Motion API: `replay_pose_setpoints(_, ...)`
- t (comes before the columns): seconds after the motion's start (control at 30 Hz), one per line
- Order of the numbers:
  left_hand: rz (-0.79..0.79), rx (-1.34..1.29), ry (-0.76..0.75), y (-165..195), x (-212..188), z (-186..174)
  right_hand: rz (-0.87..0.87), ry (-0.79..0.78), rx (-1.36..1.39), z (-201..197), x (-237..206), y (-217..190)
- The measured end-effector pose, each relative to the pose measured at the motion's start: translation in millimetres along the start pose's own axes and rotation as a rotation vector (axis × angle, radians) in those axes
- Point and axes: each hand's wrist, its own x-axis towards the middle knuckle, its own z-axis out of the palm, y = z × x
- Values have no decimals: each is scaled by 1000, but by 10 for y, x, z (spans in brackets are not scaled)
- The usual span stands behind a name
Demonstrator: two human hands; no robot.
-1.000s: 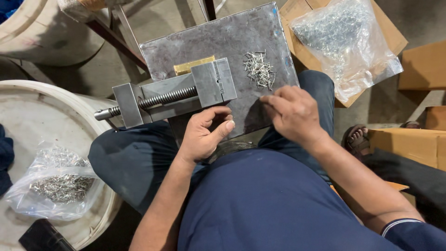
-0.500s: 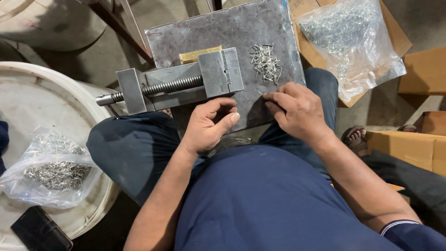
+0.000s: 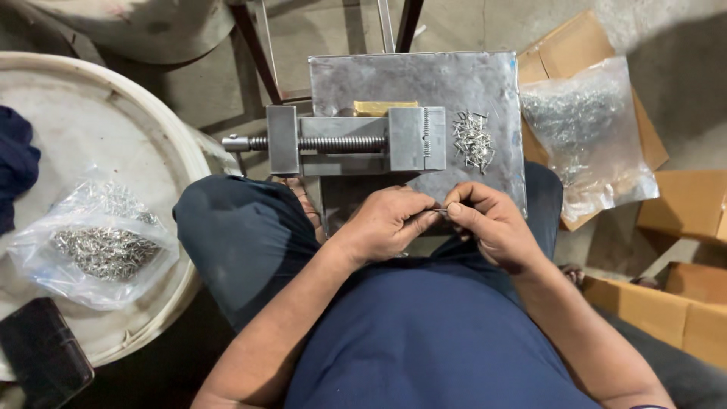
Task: The person sits cross-legged and uses a bench vise to bend small metal pins. They pick up pins from a pile, insert them into the vise jaws, and tighten the screw to bend the metal before removing them.
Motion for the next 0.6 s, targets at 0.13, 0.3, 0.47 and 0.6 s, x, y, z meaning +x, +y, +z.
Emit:
replay_pose_setpoints(0.13,-42,-99,-8,-59,-28,-10,-244,-17,-131,116,85,-40)
replay_pose_setpoints(0.3,-111,-217,-20,-88,-45,-38,-607,114,-693,243,94,-276)
replay_pose_setpoints(0.47,-228,-246,23,-35,-57,-60,-769,289,-856,356,159,-520)
replay_pose_setpoints(0.6,-268,-253,30,-18,-59,-81,-778,297,-849,388,271,-647)
